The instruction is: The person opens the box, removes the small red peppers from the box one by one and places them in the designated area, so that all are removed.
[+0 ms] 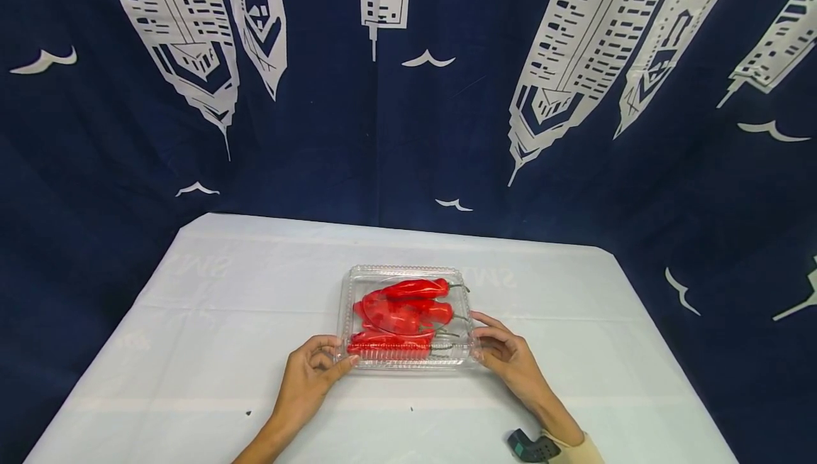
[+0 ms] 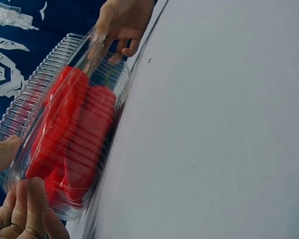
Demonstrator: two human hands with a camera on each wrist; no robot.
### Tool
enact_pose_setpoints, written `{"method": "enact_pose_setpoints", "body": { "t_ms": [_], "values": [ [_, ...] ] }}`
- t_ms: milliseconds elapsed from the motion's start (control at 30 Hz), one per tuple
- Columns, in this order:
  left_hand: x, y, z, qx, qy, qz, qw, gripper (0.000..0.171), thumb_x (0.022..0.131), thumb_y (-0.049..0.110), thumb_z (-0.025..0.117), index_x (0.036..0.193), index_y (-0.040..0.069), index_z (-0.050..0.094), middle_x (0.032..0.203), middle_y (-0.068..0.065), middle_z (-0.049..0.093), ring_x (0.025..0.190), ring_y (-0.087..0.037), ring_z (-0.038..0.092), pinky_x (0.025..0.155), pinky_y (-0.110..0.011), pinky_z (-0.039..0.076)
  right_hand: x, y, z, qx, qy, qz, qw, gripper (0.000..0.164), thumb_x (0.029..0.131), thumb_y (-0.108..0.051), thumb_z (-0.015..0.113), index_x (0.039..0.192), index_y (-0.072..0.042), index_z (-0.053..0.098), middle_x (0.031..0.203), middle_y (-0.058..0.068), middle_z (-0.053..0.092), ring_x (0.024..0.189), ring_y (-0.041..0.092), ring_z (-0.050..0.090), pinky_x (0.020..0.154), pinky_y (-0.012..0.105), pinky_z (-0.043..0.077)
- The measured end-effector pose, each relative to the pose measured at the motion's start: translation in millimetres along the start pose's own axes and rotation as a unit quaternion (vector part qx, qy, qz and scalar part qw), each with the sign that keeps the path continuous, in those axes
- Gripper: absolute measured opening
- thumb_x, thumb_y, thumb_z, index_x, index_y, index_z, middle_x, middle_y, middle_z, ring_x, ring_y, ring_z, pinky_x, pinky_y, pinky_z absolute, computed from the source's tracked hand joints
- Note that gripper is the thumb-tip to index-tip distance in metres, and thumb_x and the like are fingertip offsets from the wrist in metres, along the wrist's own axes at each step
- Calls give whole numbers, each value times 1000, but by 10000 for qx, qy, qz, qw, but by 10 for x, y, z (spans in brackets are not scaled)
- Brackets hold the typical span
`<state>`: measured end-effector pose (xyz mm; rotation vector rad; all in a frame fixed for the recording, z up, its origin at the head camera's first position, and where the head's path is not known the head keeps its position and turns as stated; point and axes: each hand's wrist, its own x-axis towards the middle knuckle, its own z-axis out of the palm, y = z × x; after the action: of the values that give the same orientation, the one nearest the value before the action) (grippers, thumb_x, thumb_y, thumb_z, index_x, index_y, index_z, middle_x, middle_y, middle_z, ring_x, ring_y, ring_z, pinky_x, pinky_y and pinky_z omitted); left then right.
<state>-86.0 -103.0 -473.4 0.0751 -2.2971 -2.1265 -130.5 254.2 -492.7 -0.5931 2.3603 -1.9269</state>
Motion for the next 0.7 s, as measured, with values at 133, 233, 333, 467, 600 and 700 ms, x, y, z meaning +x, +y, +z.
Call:
{"method": "enact_pose_setpoints", "body": {
  "t_ms": [133, 233, 333, 467, 600, 700],
  "values": [
    [5, -6, 4, -8, 13, -52, 10000, 36, 82, 16, 82, 109, 0, 63, 76, -6, 64, 68, -9, 55, 60, -22, 47, 1, -3, -2, -12, 7, 0, 10000, 27, 92, 3, 66, 118, 8, 64, 151, 8, 47, 113, 7, 61, 95, 19, 50],
    [13, -15, 5, 15, 44, -91, 9999, 34, 82, 16, 82, 106, 1, 63, 77, -5, 64, 65, -9, 56, 57, -21, 46, 1, -5, 1, -11, 8, -3, 10000, 26, 92, 3, 66, 118, 8, 64, 150, 6, 48, 114, 7, 61, 95, 19, 50],
    [16, -28, 3, 83, 81, -110, 9999, 32, 81, 17, 83, 103, 3, 64, 78, -5, 64, 63, -9, 55, 55, -21, 46, -1, -8, 8, 15, 5, 3, 10000, 26, 92, 3, 66, 117, 8, 64, 149, 0, 49, 115, 6, 61, 95, 19, 50],
    [14, -38, 2, 183, 146, -92, 9997, 31, 80, 18, 84, 100, 3, 65, 78, -4, 63, 64, -9, 55, 55, -21, 46, -5, -16, 17, 71, -17, 32, 10000, 26, 92, 3, 66, 117, 9, 63, 147, -7, 49, 115, 5, 60, 95, 19, 50],
    [6, -38, 6, 246, 189, -18, 9995, 30, 80, 18, 84, 99, 3, 65, 76, -3, 63, 62, -8, 54, 54, -21, 46, -5, -22, 17, 85, -11, 47, 10000, 27, 92, 3, 66, 117, 10, 63, 148, -5, 49, 115, 5, 60, 94, 19, 50],
    [3, -43, 11, 255, 188, 14, 9995, 30, 81, 19, 84, 98, 4, 65, 75, -3, 62, 60, -7, 53, 53, -21, 45, -2, -22, 12, 58, 11, 62, 10000, 26, 91, 2, 67, 117, 9, 64, 149, 0, 48, 116, 5, 60, 94, 19, 50]
  ]
}}
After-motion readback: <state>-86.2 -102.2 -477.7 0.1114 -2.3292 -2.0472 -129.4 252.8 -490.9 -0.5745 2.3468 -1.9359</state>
